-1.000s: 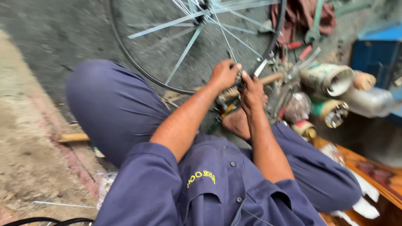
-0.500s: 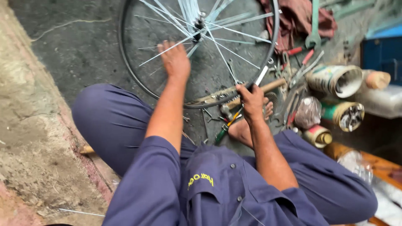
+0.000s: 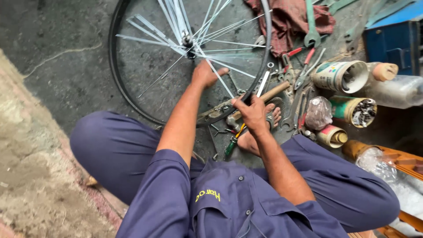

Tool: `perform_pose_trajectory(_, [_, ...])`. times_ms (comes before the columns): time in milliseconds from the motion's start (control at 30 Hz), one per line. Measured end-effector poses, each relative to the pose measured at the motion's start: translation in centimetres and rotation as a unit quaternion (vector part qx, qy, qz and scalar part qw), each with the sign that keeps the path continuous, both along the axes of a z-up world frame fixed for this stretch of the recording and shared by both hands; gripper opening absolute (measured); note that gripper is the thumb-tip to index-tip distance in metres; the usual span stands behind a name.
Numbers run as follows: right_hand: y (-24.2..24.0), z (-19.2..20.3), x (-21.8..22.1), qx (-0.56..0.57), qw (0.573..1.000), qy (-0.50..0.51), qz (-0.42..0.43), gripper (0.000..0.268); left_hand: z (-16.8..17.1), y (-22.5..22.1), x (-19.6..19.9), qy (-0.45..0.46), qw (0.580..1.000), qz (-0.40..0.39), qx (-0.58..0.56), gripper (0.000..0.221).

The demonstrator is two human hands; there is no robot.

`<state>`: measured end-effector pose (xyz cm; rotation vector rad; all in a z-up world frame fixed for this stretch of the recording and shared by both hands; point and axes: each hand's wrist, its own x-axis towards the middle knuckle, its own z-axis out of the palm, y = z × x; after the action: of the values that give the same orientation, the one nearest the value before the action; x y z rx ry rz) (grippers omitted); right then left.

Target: Repairing a bicycle wheel by adjusting the spokes and aligning the rim while sitting on the floor.

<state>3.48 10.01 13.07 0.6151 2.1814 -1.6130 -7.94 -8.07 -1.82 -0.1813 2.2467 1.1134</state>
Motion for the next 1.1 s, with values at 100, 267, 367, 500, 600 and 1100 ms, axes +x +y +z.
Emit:
perform_pose_trajectory(100, [0.7,-1.3,0.6,0.001,1.000,-0.008,-0.017,0.026,-2.5,-0.1,-1.0,0.083,0.996,-0.031,-0.019,0.080])
perform_pose_trajectory(267, [4.0,-4.3,0.2,-0.006,0.999,-0.034,0.012,0.026,-4.3,-0.8,-1.3,0.145,0.989,0.020,-0.032,0.075])
perform_pose_trajectory(367, [5.6,-5.2,-0.2,0.004,0.999,-0.048,0.014,0.022,-4.3,0.2,-1.3,0.049,0.993,0.099,-0.028,0.085])
perform_pose_trajectory(500, [6.5,-4.6,-1.2,-0.005,0.999,-0.035,-0.001,0.019,-3.2,1.0,-0.4,0.161,0.978,0.134,-0.007,0.097])
perform_pose_trajectory(600, [6.4,-4.0,-1.7,0.002,0.998,-0.052,-0.021,0.017,4.2,1.0,0.9,-0.033,0.994,0.059,-0.091,0.065])
perform_pose_trajectory(1100, [6.3,-4.4,-0.7,0.002,0.999,-0.040,-0.027,0.027,0.6,-2.9,5.1,0.128,0.973,0.117,-0.155,0.024])
